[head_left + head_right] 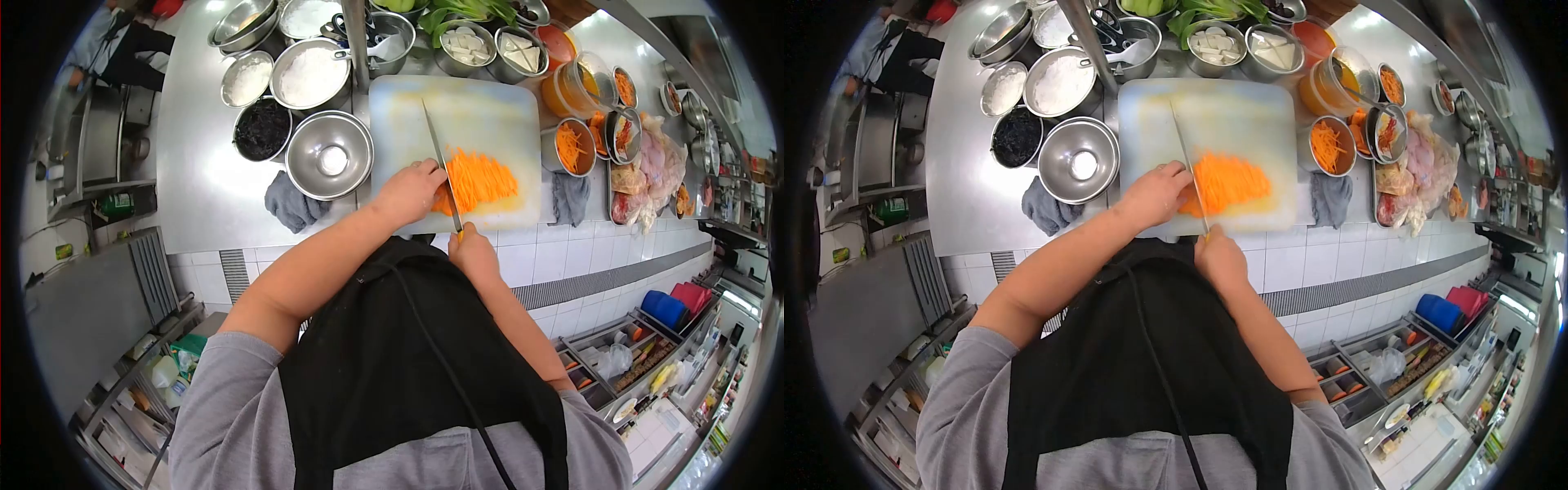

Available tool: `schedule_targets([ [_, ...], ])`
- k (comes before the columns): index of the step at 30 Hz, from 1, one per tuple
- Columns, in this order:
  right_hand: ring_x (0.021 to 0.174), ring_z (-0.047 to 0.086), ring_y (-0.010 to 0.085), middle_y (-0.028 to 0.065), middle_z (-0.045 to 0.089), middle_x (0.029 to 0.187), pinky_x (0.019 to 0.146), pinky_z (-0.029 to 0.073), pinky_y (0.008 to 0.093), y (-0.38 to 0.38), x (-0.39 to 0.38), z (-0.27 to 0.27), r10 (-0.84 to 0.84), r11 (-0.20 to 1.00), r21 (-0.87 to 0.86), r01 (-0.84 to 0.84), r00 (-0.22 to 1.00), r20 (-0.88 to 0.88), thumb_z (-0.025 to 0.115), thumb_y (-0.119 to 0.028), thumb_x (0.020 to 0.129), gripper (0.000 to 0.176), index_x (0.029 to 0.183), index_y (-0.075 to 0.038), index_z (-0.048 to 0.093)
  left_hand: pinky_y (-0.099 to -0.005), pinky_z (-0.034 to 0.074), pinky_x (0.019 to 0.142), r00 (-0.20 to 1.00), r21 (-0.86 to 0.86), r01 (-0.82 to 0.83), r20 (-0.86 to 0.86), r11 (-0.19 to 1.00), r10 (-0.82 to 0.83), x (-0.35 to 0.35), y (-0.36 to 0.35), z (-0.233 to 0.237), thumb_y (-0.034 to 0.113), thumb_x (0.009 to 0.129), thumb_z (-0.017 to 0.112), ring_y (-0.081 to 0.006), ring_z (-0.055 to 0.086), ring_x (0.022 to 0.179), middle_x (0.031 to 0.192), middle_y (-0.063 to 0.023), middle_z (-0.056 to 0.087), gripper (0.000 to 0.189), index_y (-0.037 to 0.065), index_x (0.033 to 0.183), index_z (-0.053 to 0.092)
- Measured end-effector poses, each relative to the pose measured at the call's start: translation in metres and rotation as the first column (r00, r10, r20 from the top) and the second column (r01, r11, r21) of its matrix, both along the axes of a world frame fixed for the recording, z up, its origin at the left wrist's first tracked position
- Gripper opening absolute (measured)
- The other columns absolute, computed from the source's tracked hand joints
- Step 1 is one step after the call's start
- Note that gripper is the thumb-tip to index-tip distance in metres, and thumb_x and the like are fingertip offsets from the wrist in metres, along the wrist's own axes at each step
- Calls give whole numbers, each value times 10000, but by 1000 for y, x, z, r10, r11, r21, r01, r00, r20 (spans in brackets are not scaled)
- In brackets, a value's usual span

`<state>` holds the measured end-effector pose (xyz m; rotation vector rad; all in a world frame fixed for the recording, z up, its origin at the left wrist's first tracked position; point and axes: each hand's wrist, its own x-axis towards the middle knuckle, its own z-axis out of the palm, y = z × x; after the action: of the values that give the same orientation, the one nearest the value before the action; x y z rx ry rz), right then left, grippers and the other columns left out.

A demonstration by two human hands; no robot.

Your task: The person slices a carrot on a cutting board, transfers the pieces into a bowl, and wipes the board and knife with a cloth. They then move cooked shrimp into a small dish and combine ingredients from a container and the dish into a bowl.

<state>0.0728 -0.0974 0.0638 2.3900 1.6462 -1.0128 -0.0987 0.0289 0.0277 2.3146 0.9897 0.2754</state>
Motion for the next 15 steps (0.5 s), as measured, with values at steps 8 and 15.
schedule_targets([
  [8, 945, 729, 550, 356, 742, 973, 878, 569, 640, 5, -5, 19, -6, 1000, -8, 6, 1000, -8, 585, -322, 1060, 355, 1118, 26, 614, -494, 582, 971, 999, 33, 2, 43, 999, -4, -3, -2, -6, 127, 886, 789, -403, 678, 1115, 1241, -170, 622, 398, 46, 1244, 634],
  [15, 958, 736, 535, 353, 743, 978, 884, 571, 635, 18, -7, 17, 3, 999, 32, -3, 1000, 12, 583, -311, 1058, 352, 1132, 30, 627, -495, 566, 990, 997, 79, 13, 74, 997, -19, -9, -3, 0, 123, 879, 788, -405, 663, 1135, 1239, -168, 616, 394, 48, 1236, 640],
])
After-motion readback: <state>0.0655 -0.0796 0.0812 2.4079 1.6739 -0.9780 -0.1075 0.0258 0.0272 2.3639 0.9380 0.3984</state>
